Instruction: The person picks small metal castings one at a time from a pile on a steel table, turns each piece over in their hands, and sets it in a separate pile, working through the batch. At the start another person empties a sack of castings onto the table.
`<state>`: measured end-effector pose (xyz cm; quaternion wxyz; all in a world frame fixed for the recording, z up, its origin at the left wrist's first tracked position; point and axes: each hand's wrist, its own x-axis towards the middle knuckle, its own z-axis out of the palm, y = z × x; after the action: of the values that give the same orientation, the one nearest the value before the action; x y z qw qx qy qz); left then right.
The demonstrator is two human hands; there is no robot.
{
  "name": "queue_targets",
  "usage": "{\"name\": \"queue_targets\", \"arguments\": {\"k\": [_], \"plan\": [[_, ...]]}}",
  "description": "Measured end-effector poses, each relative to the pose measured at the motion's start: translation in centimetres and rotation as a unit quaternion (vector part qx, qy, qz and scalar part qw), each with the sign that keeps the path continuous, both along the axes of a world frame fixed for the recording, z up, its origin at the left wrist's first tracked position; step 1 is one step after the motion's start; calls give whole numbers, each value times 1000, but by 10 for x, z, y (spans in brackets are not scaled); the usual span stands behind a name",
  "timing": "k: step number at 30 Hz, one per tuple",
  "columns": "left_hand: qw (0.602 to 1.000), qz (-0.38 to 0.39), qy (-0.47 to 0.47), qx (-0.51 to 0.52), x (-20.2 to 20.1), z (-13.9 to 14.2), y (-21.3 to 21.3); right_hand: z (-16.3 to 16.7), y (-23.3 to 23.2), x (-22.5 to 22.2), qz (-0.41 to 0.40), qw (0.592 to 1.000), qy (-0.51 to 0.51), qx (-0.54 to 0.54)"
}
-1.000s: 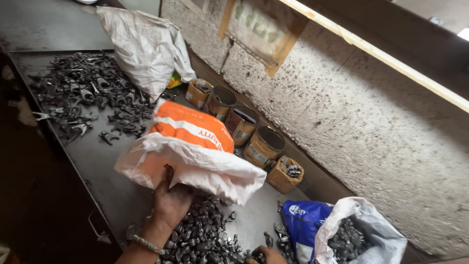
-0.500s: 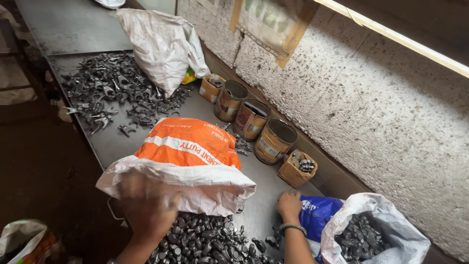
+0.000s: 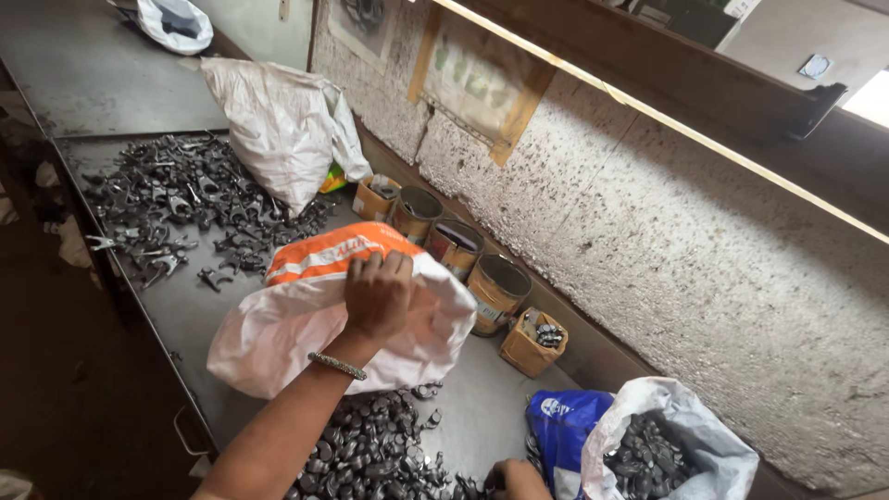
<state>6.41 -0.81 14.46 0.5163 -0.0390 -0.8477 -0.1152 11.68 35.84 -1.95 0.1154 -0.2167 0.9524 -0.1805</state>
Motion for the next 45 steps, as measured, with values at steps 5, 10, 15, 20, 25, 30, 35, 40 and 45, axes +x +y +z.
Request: {"name": "queue_targets", "arguments": {"k": [5,10,15,20,25,30,35,40,45], "plan": [[999,38,-10,17,4,-13,10,14,-34,1,-73,993,55,-78],[986,21,-164,-13,-18,-44,42,33,-81,11,-97,985,119,-79],[981,34,-192,0,-32,-44,46,33,-80,33,-135,983,72,-103],[976,3,-217,34,-29,-42,45,-3,-32,56,-168,970,61,-164],[970,44,-231,-61,-49,-62,52,-64,39,98,-98,977,105,-160],[943,-112,-311,-44,-29,-91,57,-85,75,184,-122,968,155,-154],[956,-200,-200,-76,96,-135,75,-71,82,282,-371,922,25,-110],[894,-288,-343,6,248,-179,73,-89,50,344,-279,948,151,2],[884,-210,-416,27,290,-223,60,-112,-10,358,-284,943,161,59]]}}
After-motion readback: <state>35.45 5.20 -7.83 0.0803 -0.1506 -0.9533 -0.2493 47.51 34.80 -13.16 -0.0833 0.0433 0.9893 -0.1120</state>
